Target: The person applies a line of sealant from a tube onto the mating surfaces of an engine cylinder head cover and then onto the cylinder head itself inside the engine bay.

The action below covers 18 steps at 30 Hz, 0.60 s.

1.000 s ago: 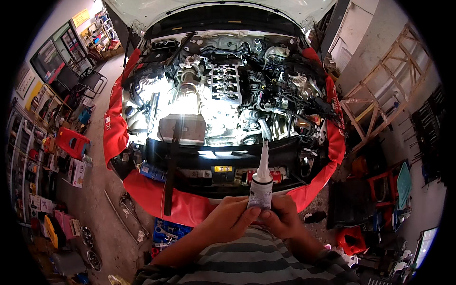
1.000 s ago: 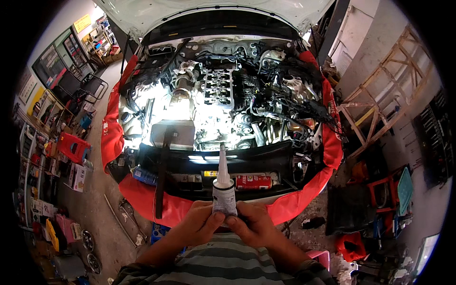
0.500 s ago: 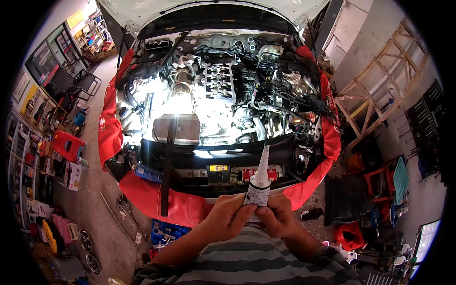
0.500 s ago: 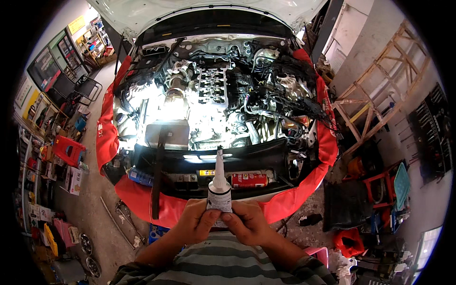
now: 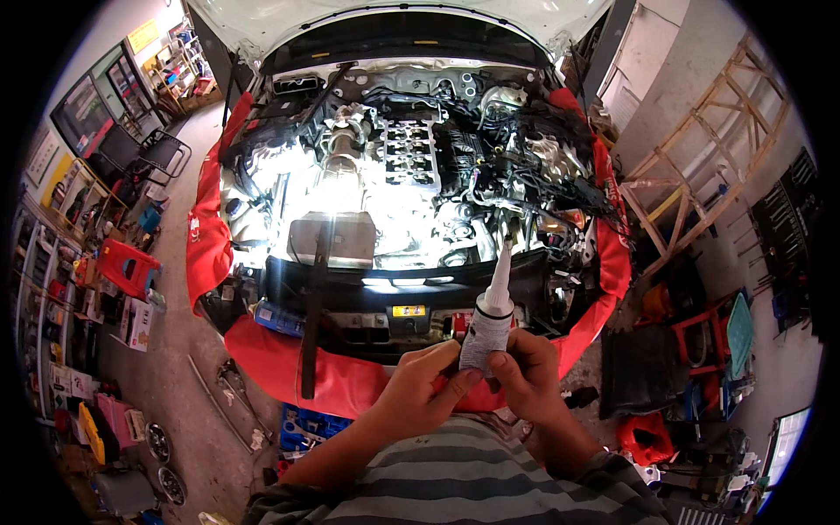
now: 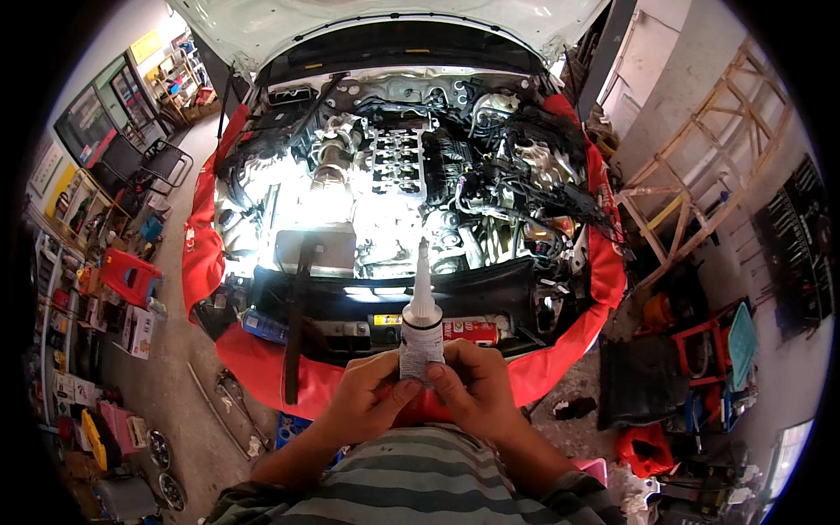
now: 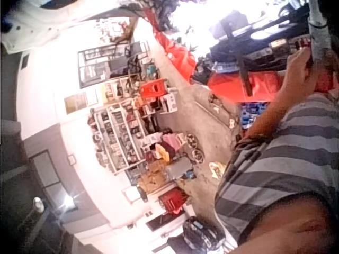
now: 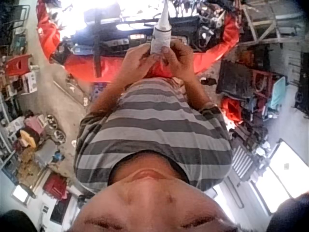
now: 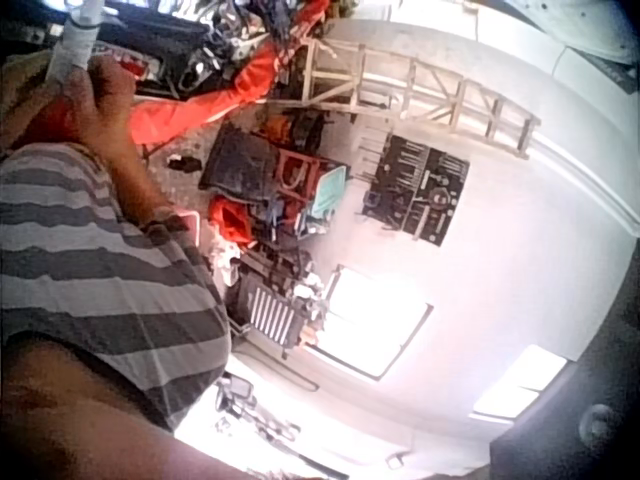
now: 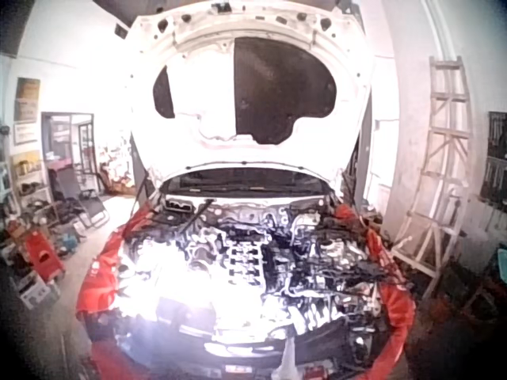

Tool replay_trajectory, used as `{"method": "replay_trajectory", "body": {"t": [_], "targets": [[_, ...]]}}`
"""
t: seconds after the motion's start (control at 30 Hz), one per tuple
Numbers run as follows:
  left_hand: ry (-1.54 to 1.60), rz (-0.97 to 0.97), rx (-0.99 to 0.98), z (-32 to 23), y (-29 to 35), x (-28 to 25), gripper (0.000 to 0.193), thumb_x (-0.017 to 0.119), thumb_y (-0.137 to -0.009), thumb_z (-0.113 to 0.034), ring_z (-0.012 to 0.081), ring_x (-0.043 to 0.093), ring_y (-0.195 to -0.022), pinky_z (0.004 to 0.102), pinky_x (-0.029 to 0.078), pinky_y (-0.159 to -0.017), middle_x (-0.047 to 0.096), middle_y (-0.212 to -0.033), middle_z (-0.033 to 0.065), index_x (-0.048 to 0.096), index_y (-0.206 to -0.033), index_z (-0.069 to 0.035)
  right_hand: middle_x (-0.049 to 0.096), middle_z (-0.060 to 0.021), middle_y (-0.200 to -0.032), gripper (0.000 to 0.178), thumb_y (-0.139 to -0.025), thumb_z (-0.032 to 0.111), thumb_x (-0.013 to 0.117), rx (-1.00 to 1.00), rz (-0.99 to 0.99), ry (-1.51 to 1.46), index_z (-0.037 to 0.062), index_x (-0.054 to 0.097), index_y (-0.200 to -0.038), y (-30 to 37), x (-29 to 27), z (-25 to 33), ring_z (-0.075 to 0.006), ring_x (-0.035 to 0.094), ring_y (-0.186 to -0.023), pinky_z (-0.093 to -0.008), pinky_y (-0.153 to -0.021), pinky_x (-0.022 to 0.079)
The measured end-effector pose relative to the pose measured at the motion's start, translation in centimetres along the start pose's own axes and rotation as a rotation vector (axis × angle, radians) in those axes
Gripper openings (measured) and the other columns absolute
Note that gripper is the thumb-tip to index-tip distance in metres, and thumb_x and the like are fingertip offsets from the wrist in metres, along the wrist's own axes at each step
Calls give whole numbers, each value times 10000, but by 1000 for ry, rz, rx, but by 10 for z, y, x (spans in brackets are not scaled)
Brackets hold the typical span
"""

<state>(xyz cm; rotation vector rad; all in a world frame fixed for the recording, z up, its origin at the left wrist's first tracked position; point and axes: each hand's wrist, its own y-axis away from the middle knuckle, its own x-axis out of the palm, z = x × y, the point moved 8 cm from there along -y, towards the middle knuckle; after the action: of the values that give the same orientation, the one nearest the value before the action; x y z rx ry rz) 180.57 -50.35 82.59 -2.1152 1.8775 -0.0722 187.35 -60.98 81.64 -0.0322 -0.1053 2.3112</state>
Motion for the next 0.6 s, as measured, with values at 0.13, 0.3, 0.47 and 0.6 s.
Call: {"method": "replay_trajectory", "body": {"t": [0.13, 0.3, 0.47, 0.6], "targets": [[-20, -106, 64, -6, 4, -7, 121, 641, -826, -68, 256, 558, -622, 311, 441, -585, 563, -737, 136, 564, -866, 15, 523, -1, -565, 181, -913, 137, 560, 6, 33, 147, -17, 558, -820, 1, 2, -1, -38, 437, -506, -212, -444, 335], [-142, -125, 126, 0, 14, -13, 125, 669, -795, -39, 226, 599, -624, 288, 463, -584, 590, -746, 130, 589, -872, 17, 531, -3, -602, 181, -927, 135, 539, 257, -17, -205, -12, 551, -823, 6, 16, -18, -48, 461, -522, -215, -458, 357], [420, -333, -145, 26, 14, -10, 158, 662, -840, -65, 103, 608, -680, 233, 489, -627, 646, -793, 64, 575, -935, 28, 558, -25, -680, 129, -917, 94, 547, 28, -60, -29, -11, 545, -842, 5, 10, -18, -67, 532, -603, -206, -507, 402], [464, -277, -294, 40, 19, -8, 161, 631, -878, -95, 71, 594, -732, 216, 489, -651, 647, -803, 53, 559, -947, 30, 560, -71, -809, 51, -865, -24, 571, -105, -1, 104, -11, 524, -878, 6, 20, -21, -95, 566, -671, -219, -549, 432]]}}
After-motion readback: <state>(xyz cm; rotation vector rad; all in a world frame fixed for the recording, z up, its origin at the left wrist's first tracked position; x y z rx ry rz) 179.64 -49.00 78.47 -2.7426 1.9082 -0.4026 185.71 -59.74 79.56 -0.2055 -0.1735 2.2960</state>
